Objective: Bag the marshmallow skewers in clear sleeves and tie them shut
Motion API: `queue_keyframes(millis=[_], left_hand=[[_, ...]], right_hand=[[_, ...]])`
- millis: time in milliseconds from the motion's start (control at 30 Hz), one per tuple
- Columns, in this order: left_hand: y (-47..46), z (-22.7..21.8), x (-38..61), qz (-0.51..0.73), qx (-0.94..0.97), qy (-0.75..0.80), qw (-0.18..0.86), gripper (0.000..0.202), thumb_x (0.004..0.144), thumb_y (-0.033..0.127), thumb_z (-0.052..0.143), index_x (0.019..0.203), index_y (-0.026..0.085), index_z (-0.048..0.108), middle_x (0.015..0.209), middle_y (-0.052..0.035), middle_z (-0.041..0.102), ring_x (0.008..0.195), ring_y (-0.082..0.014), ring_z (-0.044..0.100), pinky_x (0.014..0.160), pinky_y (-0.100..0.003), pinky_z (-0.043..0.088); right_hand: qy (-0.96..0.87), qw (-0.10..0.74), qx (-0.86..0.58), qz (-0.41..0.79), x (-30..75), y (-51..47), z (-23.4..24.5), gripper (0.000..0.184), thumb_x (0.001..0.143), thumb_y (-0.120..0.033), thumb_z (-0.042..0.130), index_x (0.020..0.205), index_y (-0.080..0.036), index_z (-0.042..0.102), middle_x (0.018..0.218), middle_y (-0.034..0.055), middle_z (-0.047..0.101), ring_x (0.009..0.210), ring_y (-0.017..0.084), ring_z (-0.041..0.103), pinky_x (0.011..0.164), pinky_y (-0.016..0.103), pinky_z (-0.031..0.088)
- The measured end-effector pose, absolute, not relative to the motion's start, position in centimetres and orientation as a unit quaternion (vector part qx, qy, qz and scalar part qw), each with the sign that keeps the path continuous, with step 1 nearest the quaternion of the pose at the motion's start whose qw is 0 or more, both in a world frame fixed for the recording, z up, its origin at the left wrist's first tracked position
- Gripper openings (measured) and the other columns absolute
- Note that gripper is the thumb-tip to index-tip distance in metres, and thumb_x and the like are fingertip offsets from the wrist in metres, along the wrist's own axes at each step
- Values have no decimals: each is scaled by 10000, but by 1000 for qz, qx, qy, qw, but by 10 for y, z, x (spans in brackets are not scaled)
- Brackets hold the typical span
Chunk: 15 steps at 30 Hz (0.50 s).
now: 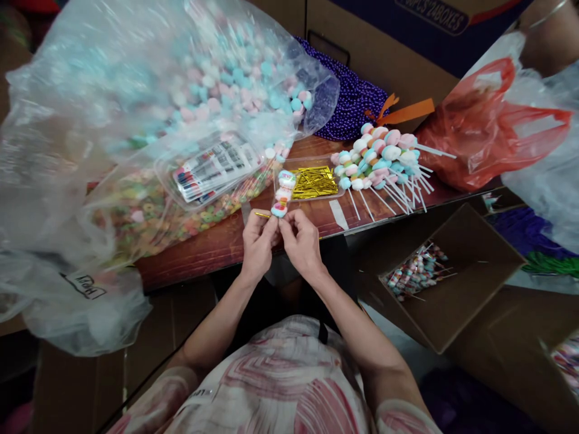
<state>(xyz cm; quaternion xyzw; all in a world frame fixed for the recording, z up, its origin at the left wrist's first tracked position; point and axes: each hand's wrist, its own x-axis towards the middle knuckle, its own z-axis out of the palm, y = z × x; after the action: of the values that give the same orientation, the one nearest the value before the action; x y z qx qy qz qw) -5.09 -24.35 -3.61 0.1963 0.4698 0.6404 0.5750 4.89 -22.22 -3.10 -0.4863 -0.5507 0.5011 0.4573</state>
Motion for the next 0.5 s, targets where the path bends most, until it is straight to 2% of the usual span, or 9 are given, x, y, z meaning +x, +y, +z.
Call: queue_keyframes(millis=[67, 133, 233, 333, 433, 500], left_hand=[[-241, -32, -51, 647, 189, 436, 596, 291, 794, 355, 805, 804, 185, 569, 622, 69, 529, 454, -14, 364, 433, -126, 275], [-239, -26, -55, 613, 139, 405, 664, 237, 846, 274, 752, 782, 171, 549, 582, 74, 496, 408, -2, 296, 400, -113, 217], [-238, -13, -65, 507, 20, 360, 783, 227, 960, 135, 543, 736, 149, 507, 540, 82, 404, 374, 3, 234, 367, -104, 146], [-241, -5, -71, 442, -36, 330, 834, 288, 1005, 103, 401, 739, 137, 507, 528, 91, 334, 363, -1, 199, 350, -106, 110], [-245, -6, -64, 446, 43, 356, 820, 208, 969, 189, 559, 767, 151, 521, 521, 93, 365, 371, -8, 198, 353, -111, 133], [-249, -11, -55, 512, 136, 404, 746, 205, 903, 291, 693, 818, 170, 550, 534, 85, 432, 390, -16, 244, 370, -115, 175]], right_hand=[[-551, 450, -468, 523, 52, -225, -34, 217, 913, -383, 591, 799, -214, 518, 700, -37, 535, 615, 108, 486, 588, 247, 420], [-546, 445, -451, 547, 56, -226, -35, 223, 944, -392, 567, 819, -217, 505, 727, -34, 508, 645, 115, 469, 617, 257, 414], [-575, 450, -415, 542, 66, -225, -29, 243, 960, -396, 566, 812, -216, 499, 814, -12, 496, 732, 131, 473, 691, 279, 418], [-639, 425, -373, 521, 76, -220, -20, 250, 969, -406, 558, 819, -220, 487, 856, -2, 494, 780, 147, 475, 734, 297, 422], [-680, 401, -377, 484, 80, -218, -18, 236, 990, -381, 523, 828, -235, 432, 802, -15, 462, 738, 147, 451, 705, 303, 413], [-687, 407, -401, 448, 79, -219, -21, 206, 994, -343, 504, 841, -245, 405, 782, -18, 454, 712, 149, 442, 673, 305, 400]])
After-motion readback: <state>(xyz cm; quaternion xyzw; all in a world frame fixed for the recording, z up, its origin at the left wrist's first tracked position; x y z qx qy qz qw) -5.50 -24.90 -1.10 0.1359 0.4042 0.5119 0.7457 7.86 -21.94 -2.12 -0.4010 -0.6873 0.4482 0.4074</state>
